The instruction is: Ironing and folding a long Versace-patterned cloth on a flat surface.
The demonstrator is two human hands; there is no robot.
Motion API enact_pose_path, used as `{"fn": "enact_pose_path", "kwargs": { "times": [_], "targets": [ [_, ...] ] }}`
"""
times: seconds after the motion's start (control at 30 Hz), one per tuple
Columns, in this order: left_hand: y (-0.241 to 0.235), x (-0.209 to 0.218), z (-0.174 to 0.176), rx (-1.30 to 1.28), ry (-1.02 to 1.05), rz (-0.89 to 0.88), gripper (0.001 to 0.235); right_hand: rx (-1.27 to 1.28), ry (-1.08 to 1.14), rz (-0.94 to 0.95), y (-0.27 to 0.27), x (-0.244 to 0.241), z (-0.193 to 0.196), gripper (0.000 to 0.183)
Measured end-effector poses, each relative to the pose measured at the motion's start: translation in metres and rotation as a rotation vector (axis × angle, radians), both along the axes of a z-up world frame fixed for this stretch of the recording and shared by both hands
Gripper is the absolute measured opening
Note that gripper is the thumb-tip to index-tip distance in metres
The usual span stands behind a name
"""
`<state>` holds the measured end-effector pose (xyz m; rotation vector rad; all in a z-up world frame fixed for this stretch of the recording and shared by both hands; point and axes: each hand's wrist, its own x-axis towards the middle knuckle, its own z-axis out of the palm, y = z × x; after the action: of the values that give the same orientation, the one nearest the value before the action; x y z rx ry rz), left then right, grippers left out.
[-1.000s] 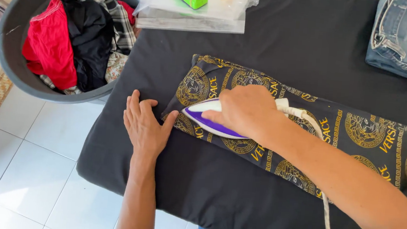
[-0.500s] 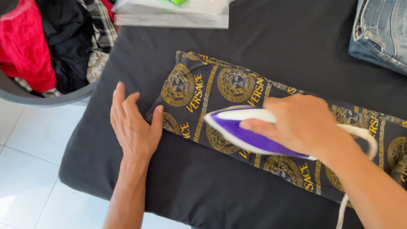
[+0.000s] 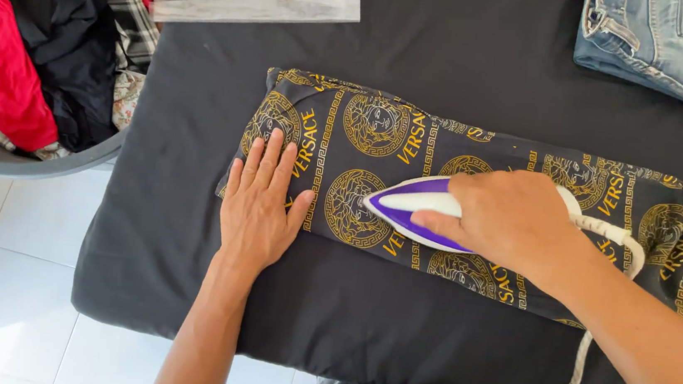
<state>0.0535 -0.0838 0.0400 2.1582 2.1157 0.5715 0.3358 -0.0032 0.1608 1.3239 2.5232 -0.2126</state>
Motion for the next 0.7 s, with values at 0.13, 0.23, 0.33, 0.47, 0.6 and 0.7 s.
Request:
{"fn": "enact_pose_path", "kwargs": {
  "times": [0.13, 0.23, 0.33, 0.47, 0.6, 0.7],
  "targets": [
    [0.000, 0.000, 0.001, -0.007, 0.015, 0.008, 0.070, -0.198, -0.052, 0.087, 0.001, -0.016, 0.011, 0.063],
    [0.000, 0.001, 0.001, -0.013, 0.005, 0.009, 0.070, -0.029, 0.097, 0.093, -0.001, -0.020, -0.002, 0.063],
    [0.002, 0.000, 0.001, -0.019, -0.005, 0.012, 0.070, -0.163, 0.070, 0.220, -0.005, -0.036, 0.004, 0.062],
    [-0.001, 0.000, 0.001, -0.008, 0.000, -0.002, 0.070, -0.127, 0.105, 0.190, -0.012, -0.041, 0.005, 0.062],
    [0.000, 0.000, 0.005, 0.000, 0.000, -0.009, 0.069, -0.074, 0.196, 0.120, -0.020, -0.018, -0.008, 0.057],
    [0.000, -0.002, 0.003, 0.028, 0.005, -0.032, 0.069, -0.096, 0.097, 0.085, -0.020, 0.005, -0.001, 0.057]
  ]
}}
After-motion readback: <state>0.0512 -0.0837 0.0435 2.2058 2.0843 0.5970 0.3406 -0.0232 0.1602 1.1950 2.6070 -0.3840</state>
